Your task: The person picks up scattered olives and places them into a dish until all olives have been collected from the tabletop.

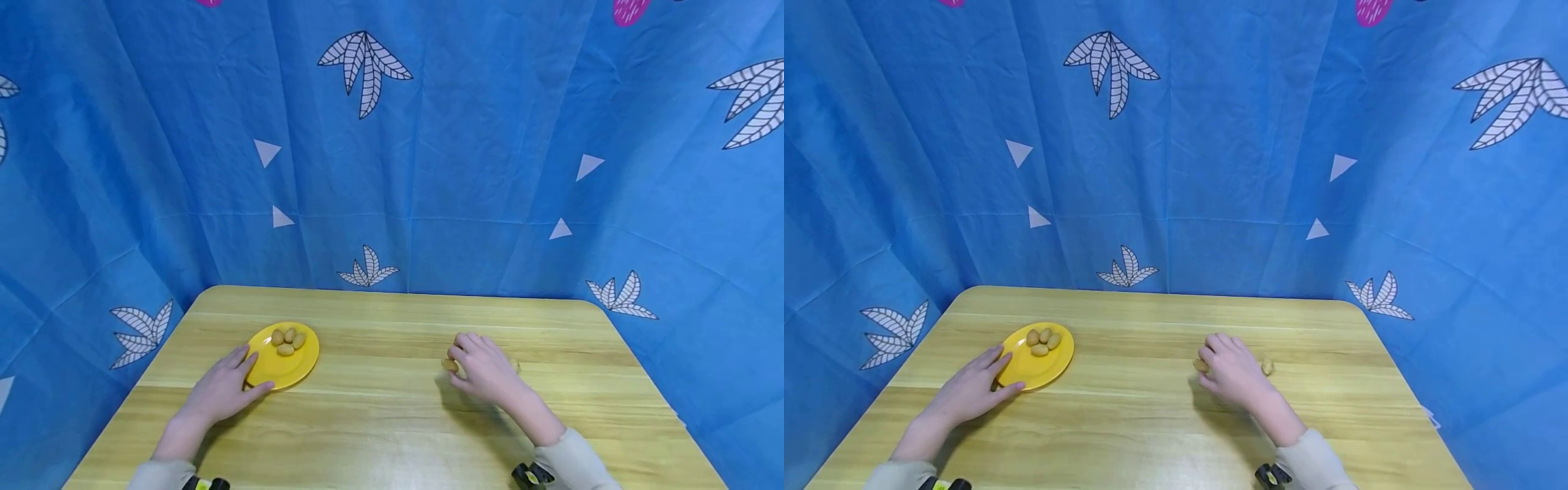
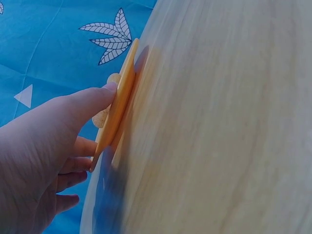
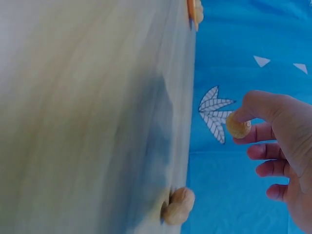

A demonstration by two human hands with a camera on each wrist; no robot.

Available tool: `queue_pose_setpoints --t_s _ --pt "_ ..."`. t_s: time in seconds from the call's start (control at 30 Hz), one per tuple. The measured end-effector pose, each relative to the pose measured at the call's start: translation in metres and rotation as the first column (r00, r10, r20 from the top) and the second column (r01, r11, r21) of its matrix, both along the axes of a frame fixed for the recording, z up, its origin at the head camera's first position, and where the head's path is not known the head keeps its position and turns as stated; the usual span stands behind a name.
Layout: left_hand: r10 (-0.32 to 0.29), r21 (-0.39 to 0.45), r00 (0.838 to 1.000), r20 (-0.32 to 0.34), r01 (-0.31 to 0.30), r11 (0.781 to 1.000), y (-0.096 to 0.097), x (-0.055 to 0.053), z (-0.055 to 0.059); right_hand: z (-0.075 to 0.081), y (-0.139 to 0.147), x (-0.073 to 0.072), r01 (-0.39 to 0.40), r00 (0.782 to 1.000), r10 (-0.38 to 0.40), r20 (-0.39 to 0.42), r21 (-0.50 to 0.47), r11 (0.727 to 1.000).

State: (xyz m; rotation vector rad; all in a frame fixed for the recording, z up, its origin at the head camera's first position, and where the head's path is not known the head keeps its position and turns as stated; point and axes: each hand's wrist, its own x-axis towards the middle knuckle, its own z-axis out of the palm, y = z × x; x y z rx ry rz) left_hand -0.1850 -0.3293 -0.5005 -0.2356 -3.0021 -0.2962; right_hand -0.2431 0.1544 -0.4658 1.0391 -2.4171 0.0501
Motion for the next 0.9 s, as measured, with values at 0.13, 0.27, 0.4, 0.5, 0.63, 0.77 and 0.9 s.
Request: queue_pose_setpoints --t_s 0.13,0.27,0.4,0.5,0.63,0.77,0.9 --pt "0.001 -0.001 1.000 -0.001 -0.001 1.000 0.001 0.001 0.001 0.004 -0.010 -0.003 -0.025 1.000 0.025 -0.019 0.005 1.000" --pt "0.000 -0.009 1.000 0.000 0.000 1.000 0.003 0.001 0.001 0.007 -0.020 -0.004 -0.048 0.999 0.048 -0.019 0.013 0.999" --pt "-0.009 -0.019 1.000 -0.008 0.009 1.000 0.004 0.002 0.002 0.011 -0.030 -0.004 -0.077 0.997 0.077 -0.012 0.017 0.997" --pt "-0.013 -0.025 1.000 -0.011 0.012 1.000 0.004 0.002 0.003 0.013 -0.038 -0.005 -0.093 0.996 0.093 -0.010 0.016 0.996" --pt "-0.009 -0.030 1.000 -0.009 0.009 1.000 0.004 0.002 0.003 0.017 -0.049 -0.006 -0.118 0.993 0.118 -0.016 0.005 0.993" --pt "-0.004 -0.037 1.000 -0.008 0.004 0.999 0.003 0.000 0.002 0.019 -0.061 -0.009 -0.149 0.988 0.149 -0.030 -0.007 0.989" --pt "-0.004 -0.044 1.000 -0.007 0.004 0.999 0.002 -0.001 0.002 0.020 -0.073 -0.011 -0.166 0.986 0.166 -0.033 -0.002 0.986"
